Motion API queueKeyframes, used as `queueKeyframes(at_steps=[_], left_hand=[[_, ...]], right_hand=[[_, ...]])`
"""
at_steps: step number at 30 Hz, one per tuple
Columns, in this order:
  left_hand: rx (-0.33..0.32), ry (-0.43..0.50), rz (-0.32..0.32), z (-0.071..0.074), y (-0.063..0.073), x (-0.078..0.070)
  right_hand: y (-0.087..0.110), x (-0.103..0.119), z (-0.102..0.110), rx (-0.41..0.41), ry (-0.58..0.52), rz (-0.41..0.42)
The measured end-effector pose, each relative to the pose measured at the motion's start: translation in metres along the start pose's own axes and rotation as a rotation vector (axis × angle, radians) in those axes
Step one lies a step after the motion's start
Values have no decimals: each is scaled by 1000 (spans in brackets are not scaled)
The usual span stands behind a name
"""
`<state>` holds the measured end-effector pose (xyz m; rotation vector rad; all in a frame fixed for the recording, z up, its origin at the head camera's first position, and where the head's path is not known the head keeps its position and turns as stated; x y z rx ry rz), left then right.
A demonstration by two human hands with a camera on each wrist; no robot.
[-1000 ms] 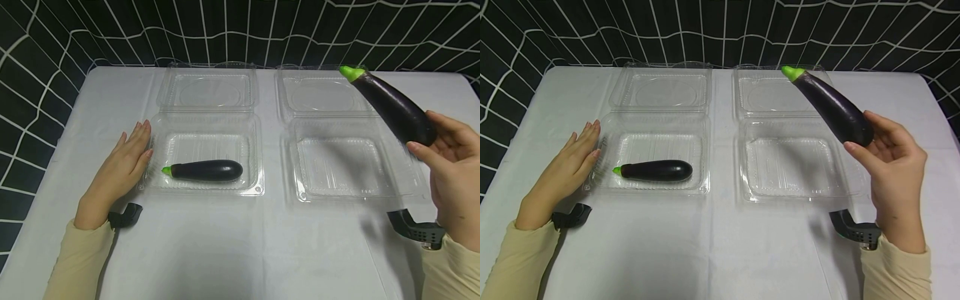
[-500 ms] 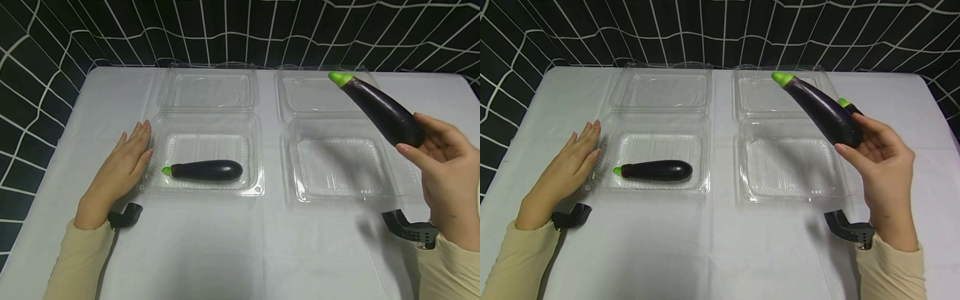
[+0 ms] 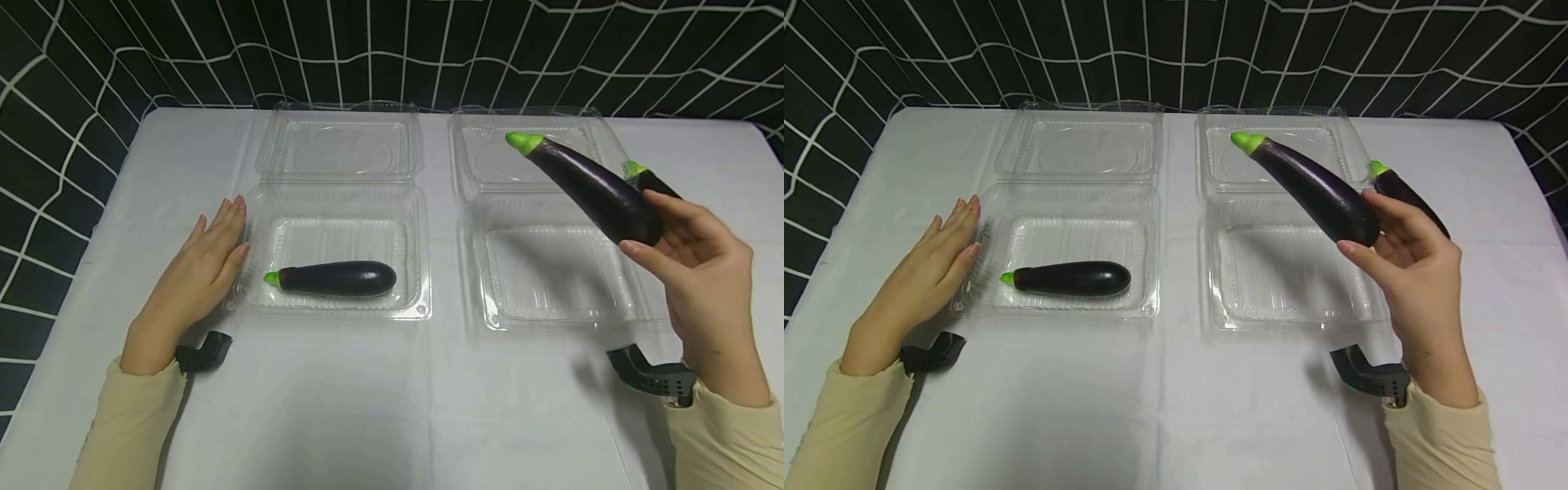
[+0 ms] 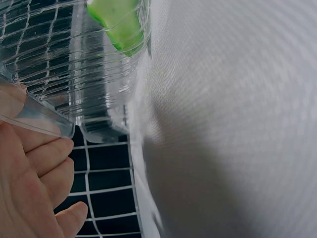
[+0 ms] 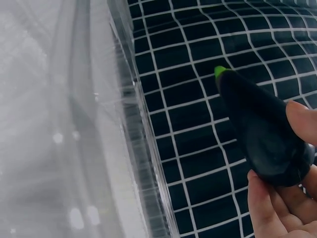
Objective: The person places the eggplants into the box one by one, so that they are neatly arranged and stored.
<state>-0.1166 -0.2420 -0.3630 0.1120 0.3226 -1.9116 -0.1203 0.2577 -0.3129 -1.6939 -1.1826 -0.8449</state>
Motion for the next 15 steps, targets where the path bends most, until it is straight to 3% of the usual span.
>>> queueKeyframes(at_steps=[7, 15], left_hand=[[4, 5, -4, 0, 0, 1], [7, 10, -7, 0, 0, 0]], right_hand=[[3, -4, -5, 61, 46, -25], [8, -8, -13, 127, 25, -71]])
Point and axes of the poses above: each hand's wrist, its own y-axis away from the middle knuckle, its own z-axis out of the back of the hand, x = y × z, the point moved 2 cm from there along -y, towards the middle knuckle, and after that the axes turned 8 degrees about -y, right-handed, at the moved point
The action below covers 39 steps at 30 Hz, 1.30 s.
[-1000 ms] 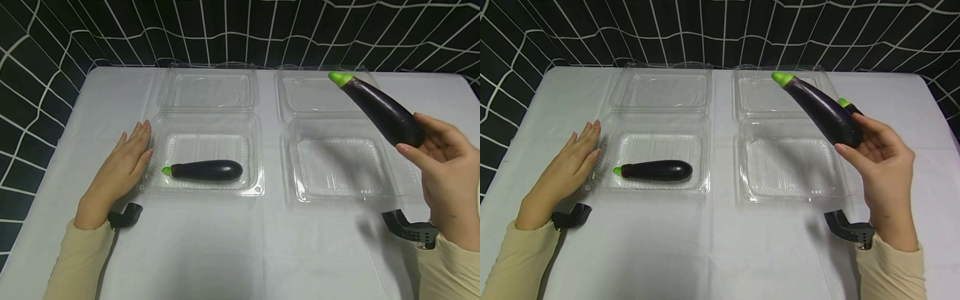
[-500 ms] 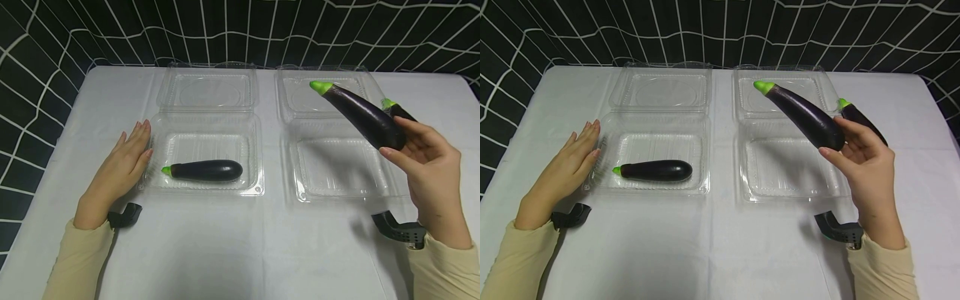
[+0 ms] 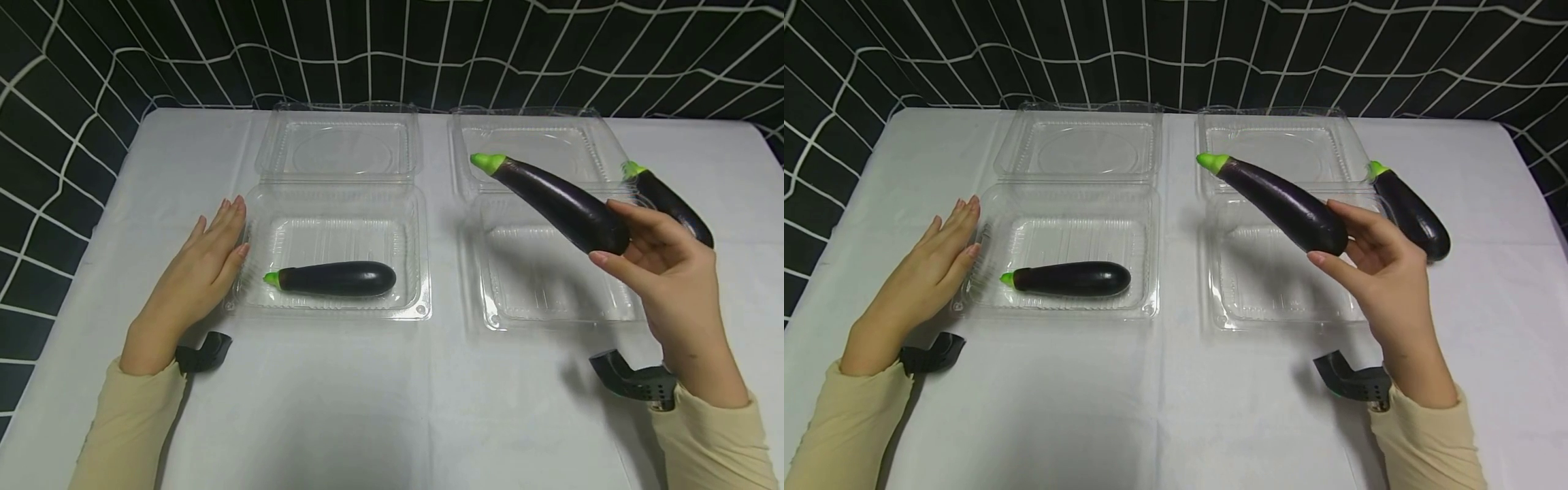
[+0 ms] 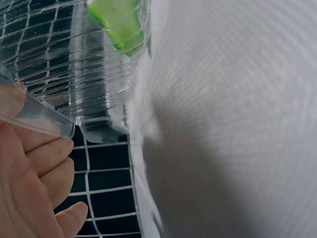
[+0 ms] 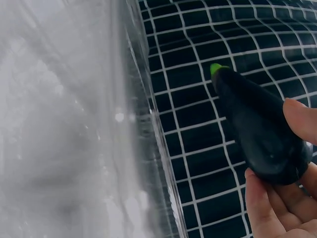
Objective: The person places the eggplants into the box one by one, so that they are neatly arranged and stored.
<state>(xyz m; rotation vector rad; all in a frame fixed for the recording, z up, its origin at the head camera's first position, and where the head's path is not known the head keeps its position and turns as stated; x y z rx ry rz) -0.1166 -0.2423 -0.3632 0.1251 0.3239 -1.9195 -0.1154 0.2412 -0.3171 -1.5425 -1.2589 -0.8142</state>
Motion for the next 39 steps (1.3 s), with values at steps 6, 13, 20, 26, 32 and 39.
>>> queueKeyframes(at_steps=[6, 13, 20, 26, 32, 39], left_hand=[[0, -3, 2, 0, 0, 0], [4, -11, 9, -1, 0, 1], [4, -11, 8, -1, 0, 0], [0, -7, 7, 0, 0, 0], [-4, -1, 6, 0, 0, -1], [-4, -8, 7, 0, 0, -1]], right_hand=[[4, -2, -8, 16, 127, -58], [7, -5, -14, 46, 178, -77], [9, -9, -20, 82, 196, -102], [11, -12, -25, 110, 225, -115], [13, -15, -29, 141, 242, -126], [14, -18, -32, 201, 269, -135]])
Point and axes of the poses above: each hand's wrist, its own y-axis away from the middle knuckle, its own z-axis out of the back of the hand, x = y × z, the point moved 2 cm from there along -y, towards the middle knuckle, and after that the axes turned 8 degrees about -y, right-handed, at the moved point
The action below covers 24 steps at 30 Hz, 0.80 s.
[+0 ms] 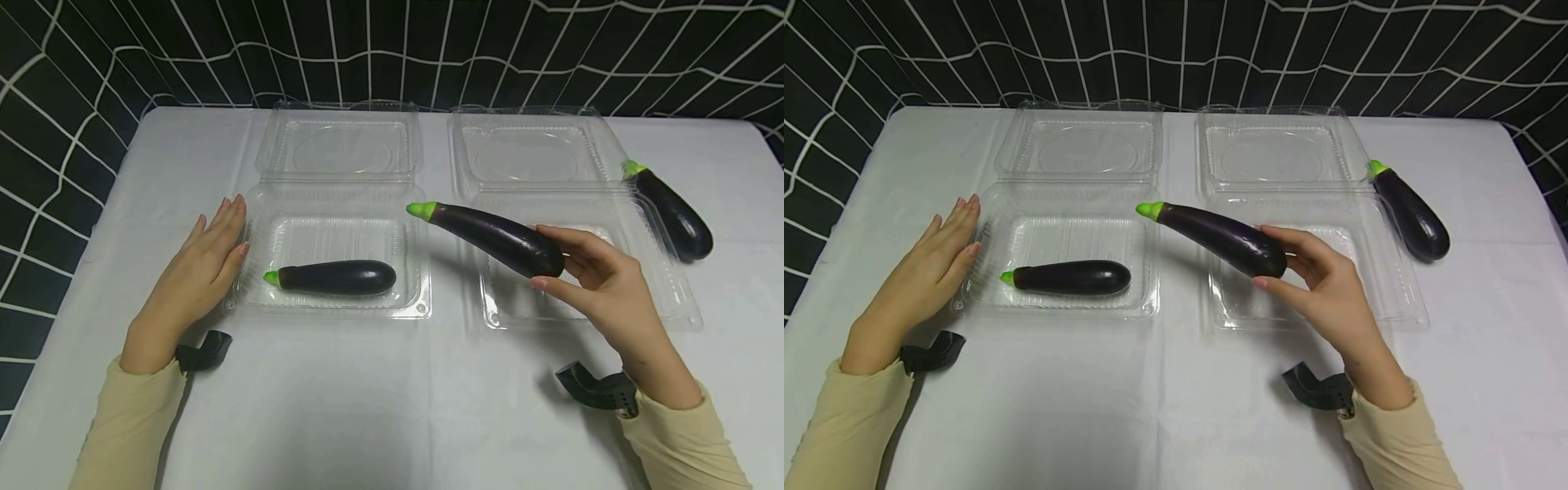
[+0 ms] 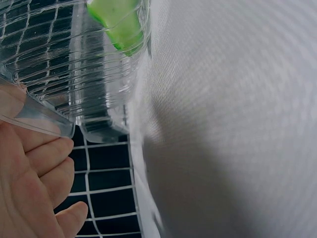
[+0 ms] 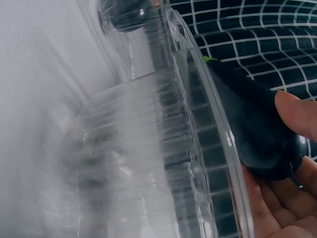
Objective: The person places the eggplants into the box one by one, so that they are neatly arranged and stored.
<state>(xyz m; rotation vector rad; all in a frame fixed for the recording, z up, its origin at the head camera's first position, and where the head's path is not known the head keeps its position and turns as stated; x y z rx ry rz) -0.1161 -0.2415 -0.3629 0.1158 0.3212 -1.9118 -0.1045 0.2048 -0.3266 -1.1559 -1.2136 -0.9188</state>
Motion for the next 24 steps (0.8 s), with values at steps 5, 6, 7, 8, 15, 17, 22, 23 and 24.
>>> queueKeyframes(at_steps=[5, 6, 7, 8, 15, 17, 22, 23, 24], left_hand=[[-1, 5, -3, 0, 0, 0], [-1, 7, -3, 0, 0, 0], [-2, 9, -5, 0, 0, 0], [-2, 11, -6, 0, 0, 0], [3, 12, -4, 0, 0, 0], [3, 7, -4, -1, 0, 0], [2, 2, -6, 0, 0, 0], [3, 3, -6, 0, 0, 0], [5, 4, -4, 0, 0, 0]], right_hand=[[-2, -1, -4, 68, 15, 40], [-3, -1, -5, 84, 19, 53], [-4, -1, -6, 98, 27, 65], [-5, -1, -7, 115, 32, 77], [-11, 1, -19, 177, 83, 114], [-12, 2, -23, 183, 105, 120], [-15, 4, -34, 163, 178, 123], [-15, 4, -36, 160, 191, 120], [-16, 5, -38, 157, 207, 117]])
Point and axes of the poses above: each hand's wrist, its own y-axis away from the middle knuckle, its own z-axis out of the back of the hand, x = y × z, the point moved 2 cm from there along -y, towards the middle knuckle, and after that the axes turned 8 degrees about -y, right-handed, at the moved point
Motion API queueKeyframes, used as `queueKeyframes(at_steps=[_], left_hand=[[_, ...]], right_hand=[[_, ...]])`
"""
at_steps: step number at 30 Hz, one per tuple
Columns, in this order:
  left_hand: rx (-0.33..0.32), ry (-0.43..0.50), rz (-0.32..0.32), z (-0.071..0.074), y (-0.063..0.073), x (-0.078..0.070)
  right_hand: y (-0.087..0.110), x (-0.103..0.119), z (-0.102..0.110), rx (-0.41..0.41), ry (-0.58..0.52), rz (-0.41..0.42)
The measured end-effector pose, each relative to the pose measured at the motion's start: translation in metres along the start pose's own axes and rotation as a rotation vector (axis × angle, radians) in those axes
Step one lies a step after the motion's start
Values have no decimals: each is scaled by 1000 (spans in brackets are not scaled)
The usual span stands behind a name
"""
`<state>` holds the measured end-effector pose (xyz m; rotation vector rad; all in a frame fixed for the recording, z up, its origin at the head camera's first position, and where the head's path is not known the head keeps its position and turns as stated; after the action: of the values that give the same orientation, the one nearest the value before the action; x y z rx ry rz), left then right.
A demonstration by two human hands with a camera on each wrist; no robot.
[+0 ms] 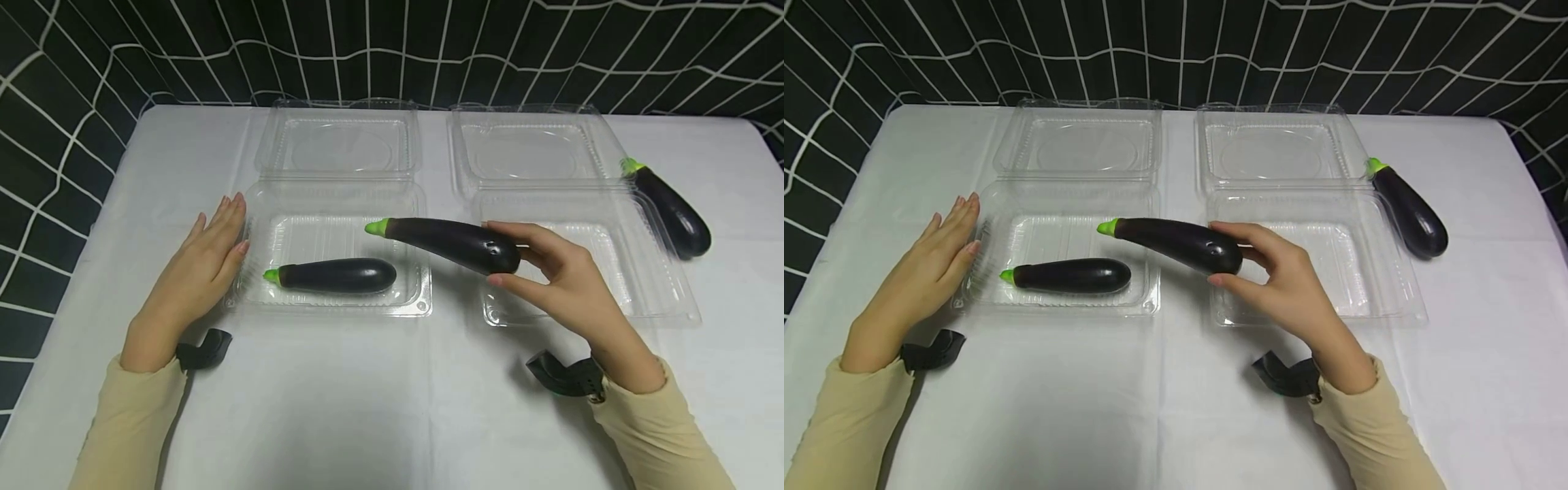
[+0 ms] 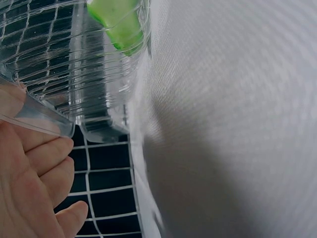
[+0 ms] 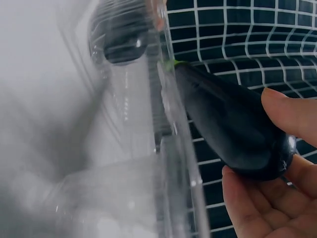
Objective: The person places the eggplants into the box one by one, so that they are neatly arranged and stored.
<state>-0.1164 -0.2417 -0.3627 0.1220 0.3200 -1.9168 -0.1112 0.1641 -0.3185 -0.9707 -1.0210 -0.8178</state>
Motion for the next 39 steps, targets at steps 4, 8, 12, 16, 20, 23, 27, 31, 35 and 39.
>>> queueKeyframes(at_steps=[4, 8, 12, 16, 20, 23, 27, 31, 35, 39], left_hand=[[8, 4, -2, 0, -1, 0], [9, 8, -6, 0, -1, -1], [6, 5, -2, 1, -1, -1], [2, 3, 0, 0, -1, -2], [0, 10, -5, -1, -1, -2], [-2, 12, -10, -1, -1, -3], [9, 15, -9, 0, -1, -1], [14, 18, -3, 0, 0, 0], [10, 25, -5, -1, 1, 1], [8, 30, -8, 0, 0, 0]], right_hand=[[-5, 1, -6, 17, 29, 0], [-8, 1, -11, 38, 41, 24], [-11, 1, -16, 54, 67, 45], [-15, 0, -21, 74, 125, 61], [-19, 0, -27, 94, 184, 60], [-22, 1, -32, 107, 232, 54], [-29, 2, -40, 123, 266, 30], [-37, 2, -50, 164, 261, 7], [-43, 3, -60, 203, 243, 16], [-47, 3, -67, 217, 231, 13]])
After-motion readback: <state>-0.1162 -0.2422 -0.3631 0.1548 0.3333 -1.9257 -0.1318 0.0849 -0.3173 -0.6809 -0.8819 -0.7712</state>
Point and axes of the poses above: each hand's wrist, its own y-axis away from the middle knuckle, its own z-axis out of the back of the hand, x = y × z, the point moved 2 cm from there along -y, towards the middle knuckle, and after that the axes turned 8 degrees about -y, right-handed, at the moved point
